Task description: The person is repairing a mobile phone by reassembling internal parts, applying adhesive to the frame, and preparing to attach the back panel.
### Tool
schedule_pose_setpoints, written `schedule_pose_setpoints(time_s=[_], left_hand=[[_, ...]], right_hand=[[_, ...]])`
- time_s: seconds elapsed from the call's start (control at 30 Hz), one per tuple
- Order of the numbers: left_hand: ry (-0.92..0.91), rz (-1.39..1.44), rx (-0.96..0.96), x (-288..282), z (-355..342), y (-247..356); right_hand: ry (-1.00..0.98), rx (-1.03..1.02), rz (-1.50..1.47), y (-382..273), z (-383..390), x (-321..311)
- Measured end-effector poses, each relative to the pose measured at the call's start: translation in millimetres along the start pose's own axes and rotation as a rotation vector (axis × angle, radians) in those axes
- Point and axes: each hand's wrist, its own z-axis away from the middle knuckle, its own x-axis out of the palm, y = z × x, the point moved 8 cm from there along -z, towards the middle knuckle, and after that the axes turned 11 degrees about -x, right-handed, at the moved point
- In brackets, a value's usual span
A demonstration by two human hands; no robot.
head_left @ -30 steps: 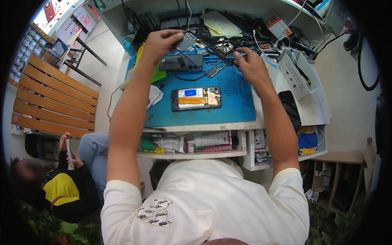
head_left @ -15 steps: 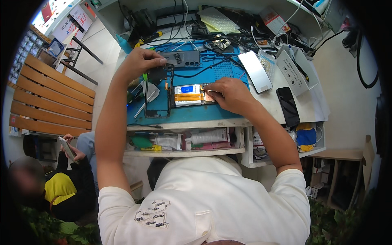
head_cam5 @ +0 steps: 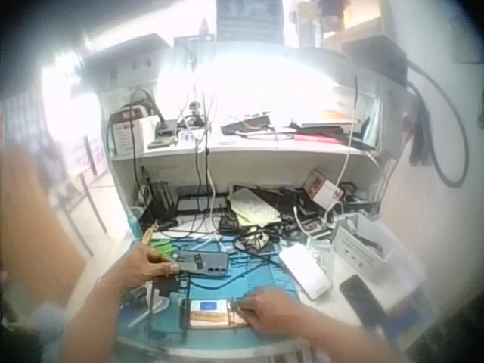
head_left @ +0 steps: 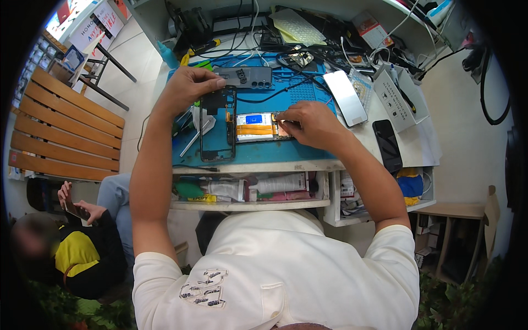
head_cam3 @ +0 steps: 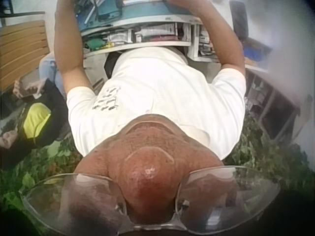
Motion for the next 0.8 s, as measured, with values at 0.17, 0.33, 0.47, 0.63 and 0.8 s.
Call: schedule_pose_setpoints(time_s=[0.17, 0.33, 0.47, 0.63, 0.8], left_hand=[[-0.001, 0.035, 0.034, -2, 0, -3], [0.016, 0.046, 0.037, -4, 2, -6], [0.012, 0.067, 0.025, -3, 2, -10], [0.002, 0.095, 0.026, -4, 4, -6], [-0.013, 0.086, 0.08, 1, 7, 21]], right_hand=[[-0.013, -0.033, 0.005, -1, -1, -3], [-0.028, -0.041, 0.024, -3, -2, -1], [-0.101, -0.113, 0.122, -9, -4, 3], [-0.305, -0.207, 0.344, -20, -8, 23], [-0.134, -0.113, 0.143, -7, -9, -5]])
